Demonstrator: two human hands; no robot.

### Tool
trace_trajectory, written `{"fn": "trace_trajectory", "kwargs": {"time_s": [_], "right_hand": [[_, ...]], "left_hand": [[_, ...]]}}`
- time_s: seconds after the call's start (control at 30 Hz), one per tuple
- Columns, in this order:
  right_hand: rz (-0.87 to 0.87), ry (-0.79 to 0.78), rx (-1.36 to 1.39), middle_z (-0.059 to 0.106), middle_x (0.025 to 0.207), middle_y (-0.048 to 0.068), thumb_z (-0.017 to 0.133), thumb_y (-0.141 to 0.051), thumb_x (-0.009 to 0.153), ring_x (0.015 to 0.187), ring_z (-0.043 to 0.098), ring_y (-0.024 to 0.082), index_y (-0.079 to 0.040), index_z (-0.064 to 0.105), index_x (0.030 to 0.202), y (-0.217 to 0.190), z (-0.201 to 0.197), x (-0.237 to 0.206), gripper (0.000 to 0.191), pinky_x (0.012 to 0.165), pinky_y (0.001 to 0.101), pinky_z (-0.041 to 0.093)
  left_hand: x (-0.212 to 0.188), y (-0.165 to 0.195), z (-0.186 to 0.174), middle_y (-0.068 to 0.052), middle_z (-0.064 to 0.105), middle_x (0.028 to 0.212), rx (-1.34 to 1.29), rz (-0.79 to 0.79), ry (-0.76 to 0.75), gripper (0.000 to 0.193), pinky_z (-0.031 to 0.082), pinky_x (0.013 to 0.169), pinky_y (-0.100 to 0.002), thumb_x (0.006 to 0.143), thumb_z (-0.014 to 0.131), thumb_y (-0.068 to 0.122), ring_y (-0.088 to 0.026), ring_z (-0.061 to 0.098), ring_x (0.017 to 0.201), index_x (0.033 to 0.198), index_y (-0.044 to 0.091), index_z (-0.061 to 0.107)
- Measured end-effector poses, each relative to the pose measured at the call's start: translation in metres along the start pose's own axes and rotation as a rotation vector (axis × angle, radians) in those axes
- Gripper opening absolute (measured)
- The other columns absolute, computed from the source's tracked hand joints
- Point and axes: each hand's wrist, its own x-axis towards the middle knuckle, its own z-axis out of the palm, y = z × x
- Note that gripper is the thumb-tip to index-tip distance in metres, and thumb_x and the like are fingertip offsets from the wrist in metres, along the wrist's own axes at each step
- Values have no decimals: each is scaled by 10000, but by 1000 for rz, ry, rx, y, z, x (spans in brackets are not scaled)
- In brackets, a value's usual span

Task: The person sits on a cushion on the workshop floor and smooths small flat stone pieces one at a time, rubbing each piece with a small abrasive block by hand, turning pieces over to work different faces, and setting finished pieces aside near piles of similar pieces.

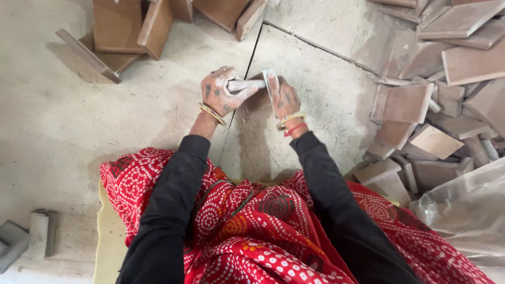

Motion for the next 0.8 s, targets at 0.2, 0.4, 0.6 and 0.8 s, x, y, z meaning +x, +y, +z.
{"fn": "trace_trajectory", "kwargs": {"time_s": [0.2, 0.4, 0.6, 0.8], "right_hand": [[-127, 11, -122, 726, 1156, 254, 418, -219, 1137, 913, 664, 400, -47, 498, 1463, 10, -2, 18, 378, 845, 469, 544], [409, -436, 58, 721, 927, 218, 280, -443, 1044, 839, 664, 340, 19, 438, 1513, -5, -7, -54, 678, 780, 467, 556], [202, -238, 262, 657, 1208, 320, 231, -538, 1102, 1134, 603, 453, 49, 538, 1404, 11, 2, 23, 728, 1043, 512, 453], [261, -264, 498, 661, 1101, 337, 269, -614, 1075, 1053, 616, 473, 45, 587, 1278, -6, -6, 21, 760, 964, 500, 472]], "left_hand": [[2, 9, 0, -86, 658, 769, -33, 3, 14, 442, 536, 643, -405, 767, 931, 420, -294, 664, 698, 772, 81, 647], [-2, 10, -1, -74, 651, 751, -24, -2, 15, 425, 536, 621, -394, 740, 926, 410, -276, 666, 670, 752, 97, 639], [-2, 3, 5, -90, 647, 756, -11, 27, 20, 421, 532, 619, -399, 760, 931, 403, -290, 656, 666, 766, 89, 651], [-5, -12, -3, -98, 612, 720, -98, -38, 26, 463, 503, 601, -397, 723, 949, 379, -285, 629, 644, 709, 68, 606]]}}
